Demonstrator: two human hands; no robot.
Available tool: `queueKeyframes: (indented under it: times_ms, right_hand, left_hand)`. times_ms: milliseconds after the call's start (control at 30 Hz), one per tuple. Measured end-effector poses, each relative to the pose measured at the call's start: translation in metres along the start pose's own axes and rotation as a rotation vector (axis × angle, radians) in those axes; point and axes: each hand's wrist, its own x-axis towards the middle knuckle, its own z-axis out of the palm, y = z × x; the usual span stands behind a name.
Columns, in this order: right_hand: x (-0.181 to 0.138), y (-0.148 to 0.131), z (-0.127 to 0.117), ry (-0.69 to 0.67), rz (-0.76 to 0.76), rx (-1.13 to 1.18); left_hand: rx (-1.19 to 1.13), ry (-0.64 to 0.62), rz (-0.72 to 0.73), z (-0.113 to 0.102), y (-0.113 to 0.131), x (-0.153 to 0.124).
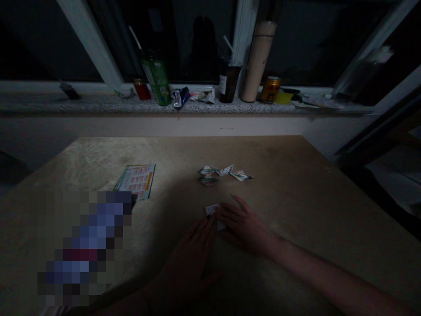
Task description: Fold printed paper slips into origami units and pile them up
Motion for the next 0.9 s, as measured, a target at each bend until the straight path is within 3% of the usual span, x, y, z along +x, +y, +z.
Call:
queueKeyframes:
  times_ms: [400, 900]
  right_hand:
    - [0.0052, 0.0015, -0.0025, 0.033, -0.011, -0.173]
    - [0.0045, 0.0062, -0.0053, 0.008, 0.009, -0.189]
  left_hand:
    - [-0.072, 0.041, 0.003, -0.0019, -0.0008, -0.0017]
    - [-0.083, 0.009, 0.006, 0.0019, -0.0035, -0.0017]
